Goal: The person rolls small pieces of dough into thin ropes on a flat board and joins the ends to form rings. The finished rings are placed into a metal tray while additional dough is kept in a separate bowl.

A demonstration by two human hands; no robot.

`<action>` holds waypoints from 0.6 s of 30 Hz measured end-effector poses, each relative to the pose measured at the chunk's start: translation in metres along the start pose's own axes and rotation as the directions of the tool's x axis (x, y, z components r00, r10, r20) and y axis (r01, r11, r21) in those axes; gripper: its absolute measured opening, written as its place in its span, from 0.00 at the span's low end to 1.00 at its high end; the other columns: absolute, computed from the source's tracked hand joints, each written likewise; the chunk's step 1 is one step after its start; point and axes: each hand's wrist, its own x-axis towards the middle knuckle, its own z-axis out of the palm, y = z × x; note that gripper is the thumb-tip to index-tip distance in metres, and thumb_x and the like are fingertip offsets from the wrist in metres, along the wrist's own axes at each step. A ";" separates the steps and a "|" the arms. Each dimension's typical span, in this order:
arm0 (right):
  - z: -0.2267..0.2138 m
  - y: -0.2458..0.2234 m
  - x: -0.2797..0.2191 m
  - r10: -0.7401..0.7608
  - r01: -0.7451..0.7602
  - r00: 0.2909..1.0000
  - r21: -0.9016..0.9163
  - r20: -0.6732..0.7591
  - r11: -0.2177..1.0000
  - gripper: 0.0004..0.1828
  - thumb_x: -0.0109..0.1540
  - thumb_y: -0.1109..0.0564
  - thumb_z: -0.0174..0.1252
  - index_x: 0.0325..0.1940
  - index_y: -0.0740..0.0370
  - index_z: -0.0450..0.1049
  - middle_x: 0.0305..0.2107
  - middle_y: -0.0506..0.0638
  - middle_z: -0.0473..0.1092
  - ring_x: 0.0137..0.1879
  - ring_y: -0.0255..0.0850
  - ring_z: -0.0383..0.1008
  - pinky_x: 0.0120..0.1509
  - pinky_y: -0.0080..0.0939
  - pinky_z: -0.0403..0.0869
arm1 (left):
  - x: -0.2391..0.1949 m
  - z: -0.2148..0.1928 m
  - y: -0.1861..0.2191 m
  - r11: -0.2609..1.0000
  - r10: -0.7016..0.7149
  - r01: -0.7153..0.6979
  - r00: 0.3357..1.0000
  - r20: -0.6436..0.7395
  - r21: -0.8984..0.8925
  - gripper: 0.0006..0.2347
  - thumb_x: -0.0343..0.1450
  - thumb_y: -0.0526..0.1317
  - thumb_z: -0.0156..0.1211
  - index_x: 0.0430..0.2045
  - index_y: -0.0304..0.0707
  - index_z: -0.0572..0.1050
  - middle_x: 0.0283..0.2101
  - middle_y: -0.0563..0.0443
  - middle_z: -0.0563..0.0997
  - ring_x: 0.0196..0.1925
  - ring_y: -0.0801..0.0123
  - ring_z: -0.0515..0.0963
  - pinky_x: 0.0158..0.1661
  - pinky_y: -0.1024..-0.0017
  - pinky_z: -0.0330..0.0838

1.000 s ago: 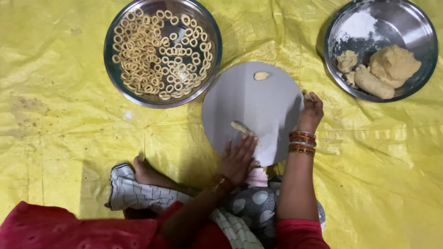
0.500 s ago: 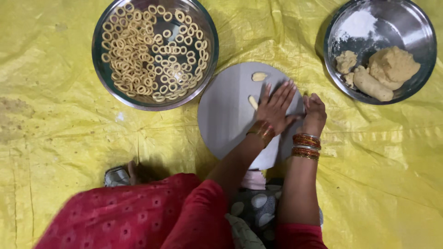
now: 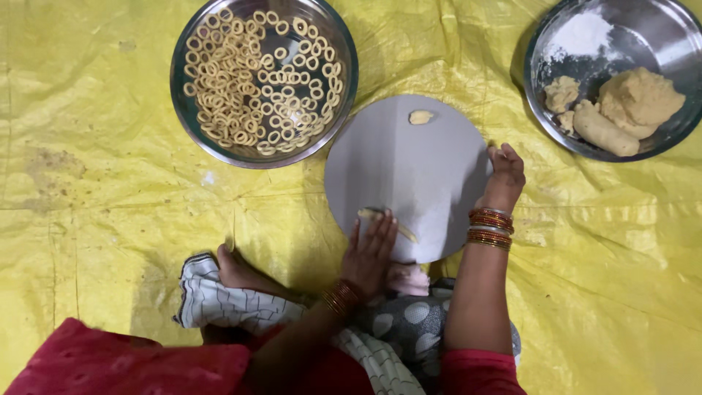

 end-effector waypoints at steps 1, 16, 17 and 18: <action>0.000 0.001 0.000 -0.014 0.014 1.000 0.002 0.005 1.000 0.16 0.62 0.62 0.58 0.54 0.64 0.74 0.44 0.52 0.78 0.56 0.40 0.78 0.69 0.39 0.68 | 0.003 -0.003 -0.008 1.000 -0.022 0.022 1.000 -0.010 0.015 0.43 0.71 0.65 0.45 0.73 0.33 0.42 0.78 0.41 0.44 0.79 0.57 0.42 0.71 0.47 0.30; -0.007 0.000 0.004 -0.001 0.001 0.997 -0.003 0.073 1.000 0.15 0.65 0.61 0.57 0.55 0.64 0.73 0.47 0.53 0.76 0.58 0.41 0.77 0.68 0.38 0.69 | 0.220 -0.037 -0.046 0.980 -0.119 0.115 0.993 -0.012 -0.162 0.44 0.69 0.73 0.37 0.74 0.43 0.41 0.79 0.45 0.39 0.80 0.58 0.36 0.73 0.42 0.27; -0.007 0.002 0.004 -0.011 0.011 0.997 -0.002 0.081 1.000 0.14 0.65 0.61 0.57 0.56 0.64 0.73 0.47 0.53 0.76 0.58 0.41 0.77 0.69 0.37 0.68 | 0.210 -0.032 -0.047 0.978 -0.130 0.132 0.991 0.023 -0.162 0.44 0.69 0.73 0.37 0.74 0.42 0.41 0.79 0.43 0.38 0.80 0.57 0.36 0.72 0.41 0.26; -0.008 0.003 0.005 -0.015 0.016 0.997 -0.013 0.080 1.000 0.15 0.64 0.61 0.57 0.55 0.64 0.73 0.46 0.52 0.75 0.58 0.41 0.77 0.69 0.38 0.69 | 0.189 -0.025 -0.046 0.983 -0.124 0.124 0.992 0.007 -0.137 0.45 0.70 0.72 0.39 0.74 0.36 0.41 0.79 0.39 0.39 0.81 0.53 0.37 0.73 0.42 0.28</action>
